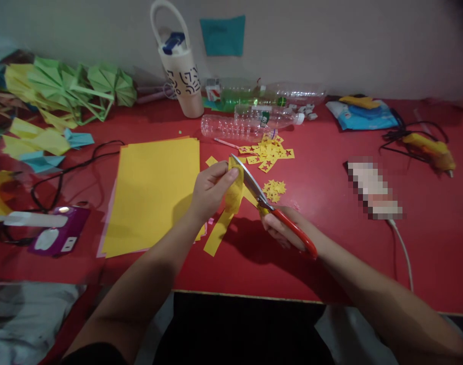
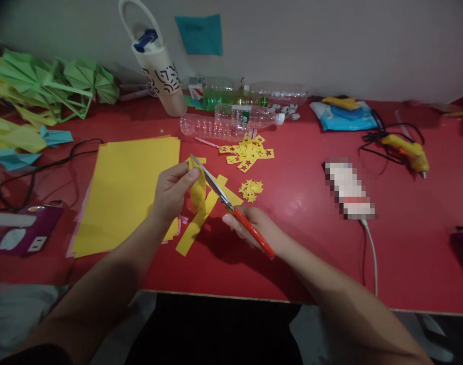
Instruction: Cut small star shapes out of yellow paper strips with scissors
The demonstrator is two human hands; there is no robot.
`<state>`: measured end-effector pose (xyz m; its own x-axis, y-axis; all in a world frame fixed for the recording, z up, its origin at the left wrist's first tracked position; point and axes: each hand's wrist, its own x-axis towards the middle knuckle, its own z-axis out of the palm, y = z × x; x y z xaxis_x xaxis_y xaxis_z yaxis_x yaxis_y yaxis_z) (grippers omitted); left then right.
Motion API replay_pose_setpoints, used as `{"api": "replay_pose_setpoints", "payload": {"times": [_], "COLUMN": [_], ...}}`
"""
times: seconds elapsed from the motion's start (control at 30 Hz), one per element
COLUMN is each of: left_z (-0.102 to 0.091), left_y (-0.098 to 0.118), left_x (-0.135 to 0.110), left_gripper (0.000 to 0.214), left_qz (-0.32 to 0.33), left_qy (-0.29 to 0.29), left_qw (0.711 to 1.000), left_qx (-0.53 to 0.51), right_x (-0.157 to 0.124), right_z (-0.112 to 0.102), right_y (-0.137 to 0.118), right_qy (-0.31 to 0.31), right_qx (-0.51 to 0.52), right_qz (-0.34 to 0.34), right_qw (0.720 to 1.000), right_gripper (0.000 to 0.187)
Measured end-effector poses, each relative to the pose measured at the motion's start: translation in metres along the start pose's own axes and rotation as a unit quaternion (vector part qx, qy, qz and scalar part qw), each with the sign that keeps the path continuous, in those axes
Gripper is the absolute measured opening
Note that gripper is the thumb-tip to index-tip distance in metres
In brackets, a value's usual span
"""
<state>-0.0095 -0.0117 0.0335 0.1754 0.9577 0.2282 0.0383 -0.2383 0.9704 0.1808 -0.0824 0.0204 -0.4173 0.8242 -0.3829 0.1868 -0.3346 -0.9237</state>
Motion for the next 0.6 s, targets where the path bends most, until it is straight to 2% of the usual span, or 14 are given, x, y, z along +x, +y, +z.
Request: {"api": "replay_pose_setpoints", "payload": {"times": [0.33,0.6], "left_z": [-0.0005,-0.0013], "left_y": [-0.0005,-0.0009], "left_x": [-0.0001,0.0003], "left_gripper": [0.048,0.046], "left_qz": [-0.002,0.001], "left_qy": [-0.001,-0.008], "left_qw": [1.0,1.0], "left_qx": [-0.006,-0.012], "right_x": [0.0006,0.0005], "right_z": [-0.0015,-0.0043], "right_y": [-0.001,0.0021], "right_qy": [0.002,0.018], "right_qx": [-0.014,-0.048], "right_qz": [0.01,-0.047], "right_qw": [1.0,0.998], "right_gripper": [0.054,0.053]}}
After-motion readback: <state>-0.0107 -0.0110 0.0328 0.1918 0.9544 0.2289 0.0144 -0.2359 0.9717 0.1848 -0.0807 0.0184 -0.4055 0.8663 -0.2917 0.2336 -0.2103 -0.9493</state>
